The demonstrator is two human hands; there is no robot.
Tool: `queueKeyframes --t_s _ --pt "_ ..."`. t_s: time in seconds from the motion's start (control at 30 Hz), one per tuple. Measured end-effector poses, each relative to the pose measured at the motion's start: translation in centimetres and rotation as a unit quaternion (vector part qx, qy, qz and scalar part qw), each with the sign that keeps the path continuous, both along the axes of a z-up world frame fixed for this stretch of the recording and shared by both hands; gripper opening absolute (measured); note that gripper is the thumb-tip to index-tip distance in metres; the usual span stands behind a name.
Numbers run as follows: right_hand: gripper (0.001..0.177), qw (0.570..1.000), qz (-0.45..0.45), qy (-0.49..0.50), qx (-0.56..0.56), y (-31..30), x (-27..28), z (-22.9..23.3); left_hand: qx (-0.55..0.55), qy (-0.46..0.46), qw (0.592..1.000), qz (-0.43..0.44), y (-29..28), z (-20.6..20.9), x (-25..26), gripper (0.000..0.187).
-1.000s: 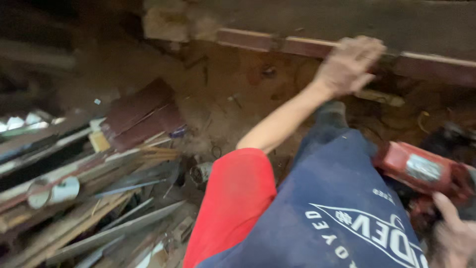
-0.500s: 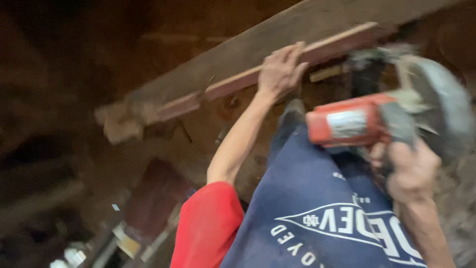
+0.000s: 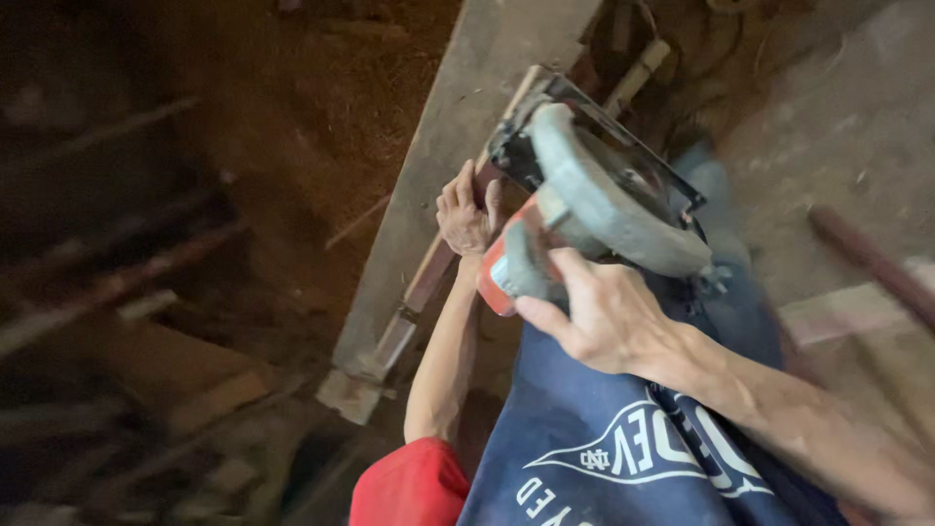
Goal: The person uses an angle grinder to smooth a wooden plank, then switches to a sander to finish the surface. They then use a circular saw to cut the plank and a chisel with a hammer to carve a groove.
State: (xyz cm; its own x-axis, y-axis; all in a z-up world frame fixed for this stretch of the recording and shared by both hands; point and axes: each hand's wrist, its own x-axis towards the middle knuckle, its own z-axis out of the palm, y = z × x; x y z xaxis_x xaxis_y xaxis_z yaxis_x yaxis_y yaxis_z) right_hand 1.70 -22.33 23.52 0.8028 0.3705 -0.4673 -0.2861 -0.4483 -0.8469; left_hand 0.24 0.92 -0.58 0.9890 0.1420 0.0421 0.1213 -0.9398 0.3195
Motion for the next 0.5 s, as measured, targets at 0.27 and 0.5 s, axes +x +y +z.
queueKeyframes --t_s 0.27,0.5 --pt "0.06 0.998 -0.01 -0.039 0.051 1.6 1.8 0.0 0.03 0.001 0.988 -0.15 -0.5 5.6 1.2 0.05" --pt "0.063 0.999 0.007 -0.038 0.022 2.3 2.6 0.2 -0.216 0.076 0.969 -0.093 -0.8 7.3 2.3 0.051"
